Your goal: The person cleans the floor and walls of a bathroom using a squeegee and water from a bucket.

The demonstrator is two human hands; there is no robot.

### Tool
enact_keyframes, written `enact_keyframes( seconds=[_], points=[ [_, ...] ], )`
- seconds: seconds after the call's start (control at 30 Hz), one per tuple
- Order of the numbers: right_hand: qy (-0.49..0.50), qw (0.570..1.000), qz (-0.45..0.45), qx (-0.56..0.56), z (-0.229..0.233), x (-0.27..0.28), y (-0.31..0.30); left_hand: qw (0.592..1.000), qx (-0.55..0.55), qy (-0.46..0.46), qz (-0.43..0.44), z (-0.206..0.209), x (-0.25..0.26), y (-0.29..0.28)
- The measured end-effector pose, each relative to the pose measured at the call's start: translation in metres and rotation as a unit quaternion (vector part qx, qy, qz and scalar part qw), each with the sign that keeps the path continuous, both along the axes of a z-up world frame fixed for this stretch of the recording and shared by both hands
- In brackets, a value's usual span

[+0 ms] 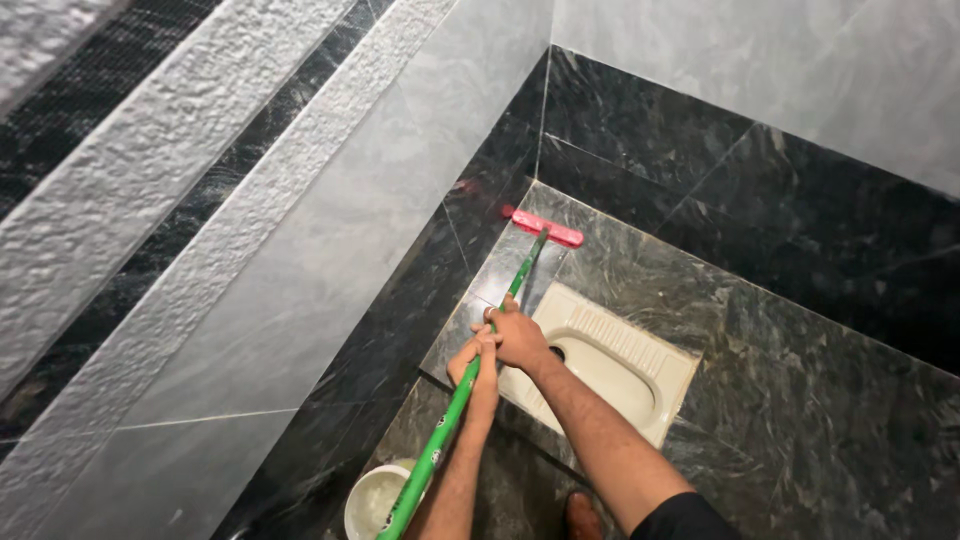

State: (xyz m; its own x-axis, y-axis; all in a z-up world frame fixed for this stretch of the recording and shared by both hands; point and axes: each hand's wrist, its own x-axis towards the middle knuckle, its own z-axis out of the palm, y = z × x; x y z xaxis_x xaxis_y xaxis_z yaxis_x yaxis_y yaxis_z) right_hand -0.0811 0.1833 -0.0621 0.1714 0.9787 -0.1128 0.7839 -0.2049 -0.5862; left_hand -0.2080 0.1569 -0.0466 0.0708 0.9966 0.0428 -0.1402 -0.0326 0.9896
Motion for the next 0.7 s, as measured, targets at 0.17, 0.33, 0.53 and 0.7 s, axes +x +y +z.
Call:
enact_keyframes(
  seconds=[0.17,0.33,0.53,0.7],
  points=[
    [0.016,1.000,0.018,0.020,-0.006,0.010,0.009,0.994,0.103,-0.020,0.017,0.000,0.007,0.006],
    [0.018,0.996,-0.005,0.089,-0.009,0.017,0.012,0.998,-0.050,0.011,0.020,0.017,0.011,0.002],
    [0.059,0.996,-0.032,0.053,-0.024,0.016,0.000,0.995,0.056,0.080,0.035,0.042,-0.001,-0.022],
    [0.065,0.997,-0.014,0.046,-0.042,-0.010,-0.017,0.996,0.060,0.060,0.024,0.040,-0.036,-0.047]
  ],
)
